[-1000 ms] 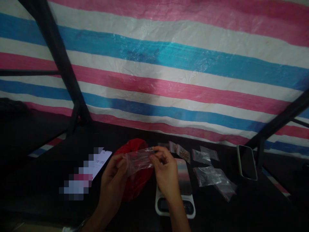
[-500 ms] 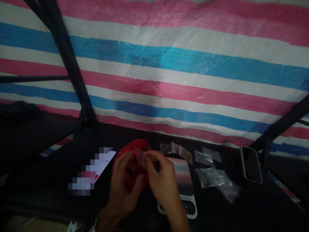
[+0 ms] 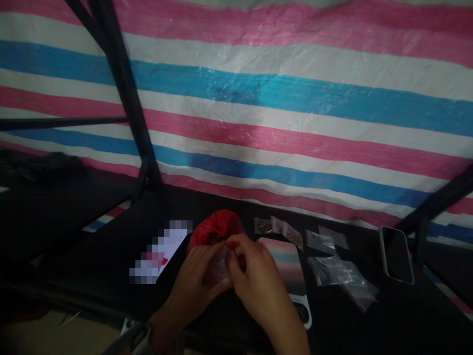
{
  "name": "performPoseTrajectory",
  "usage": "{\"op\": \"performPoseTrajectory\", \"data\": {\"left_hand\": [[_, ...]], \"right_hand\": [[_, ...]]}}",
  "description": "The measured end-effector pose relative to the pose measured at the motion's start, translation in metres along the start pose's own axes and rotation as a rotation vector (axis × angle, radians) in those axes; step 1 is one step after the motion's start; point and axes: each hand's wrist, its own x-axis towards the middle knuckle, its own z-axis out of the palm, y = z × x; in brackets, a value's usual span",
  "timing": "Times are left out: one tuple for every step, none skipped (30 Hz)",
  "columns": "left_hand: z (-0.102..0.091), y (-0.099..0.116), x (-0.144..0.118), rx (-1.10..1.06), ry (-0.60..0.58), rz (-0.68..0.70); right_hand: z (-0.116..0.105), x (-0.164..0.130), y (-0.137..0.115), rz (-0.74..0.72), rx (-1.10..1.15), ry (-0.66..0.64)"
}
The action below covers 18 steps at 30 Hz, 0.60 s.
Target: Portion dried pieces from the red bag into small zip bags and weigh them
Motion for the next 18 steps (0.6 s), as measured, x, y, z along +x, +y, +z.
{"op": "performPoseTrajectory", "data": {"left_hand": [[-0.004, -0.001, -0.002, 0.002, 0.014, -0.007], [-0.009, -0.003, -0.004, 0.008, 0.037, -0.018], [-0.014, -0.006, -0.006, 0.020, 0.069, -0.042], [-0.019, -0.010, -0.008, 0.039, 0.111, -0.079], [-0.024, -0.014, -0.009, 0.064, 0.157, -0.127], [-0.030, -0.018, -0.011, 0.090, 0.198, -0.179], [-0.035, -0.022, -0.012, 0.111, 0.222, -0.223], [-0.040, -0.024, -0.013, 0.124, 0.221, -0.247], [-0.044, -0.025, -0.014, 0.127, 0.195, -0.247], [-0.048, -0.025, -0.014, 0.116, 0.150, -0.223], [-0.050, -0.023, -0.014, 0.096, 0.091, -0.181], [-0.051, -0.020, -0.014, 0.072, 0.020, -0.134], [-0.051, -0.016, -0.014, 0.052, -0.058, -0.093], [-0.050, -0.012, -0.014, 0.042, -0.139, -0.066], [-0.049, -0.008, -0.014, 0.044, -0.217, -0.055], [-0.047, -0.005, -0.015, 0.058, -0.284, -0.052], [-0.046, -0.002, -0.015, 0.079, -0.333, -0.051], [-0.045, 0.000, -0.015, 0.102, -0.361, -0.046]], "right_hand": [[0.001, 0.001, -0.002, -0.004, 0.034, -0.019], [0.003, 0.003, -0.004, -0.009, 0.072, -0.028], [0.005, 0.007, -0.004, -0.017, 0.098, -0.022], [0.008, 0.011, -0.003, -0.027, 0.094, -0.006], [0.013, 0.016, -0.001, -0.039, 0.051, 0.013], [0.017, 0.022, 0.002, -0.052, -0.027, 0.024], [0.023, 0.028, 0.005, -0.065, -0.125, 0.015], [0.029, 0.034, 0.008, -0.078, -0.222, -0.011], [0.034, 0.039, 0.012, -0.089, -0.302, -0.046], [0.039, 0.043, 0.014, -0.096, -0.359, -0.083], [0.043, 0.046, 0.016, -0.100, -0.392, -0.113], [0.046, 0.048, 0.018, -0.103, -0.411, -0.137], [0.047, 0.049, 0.019, -0.103, -0.420, -0.155], [0.047, 0.049, 0.021, -0.100, -0.425, -0.169], [0.046, 0.048, 0.021, -0.093, -0.425, -0.179], [0.043, 0.047, 0.022, -0.086, -0.424, -0.186], [0.040, 0.046, 0.023, -0.078, -0.421, -0.187], [0.036, 0.044, 0.023, -0.070, -0.409, -0.184]]}}
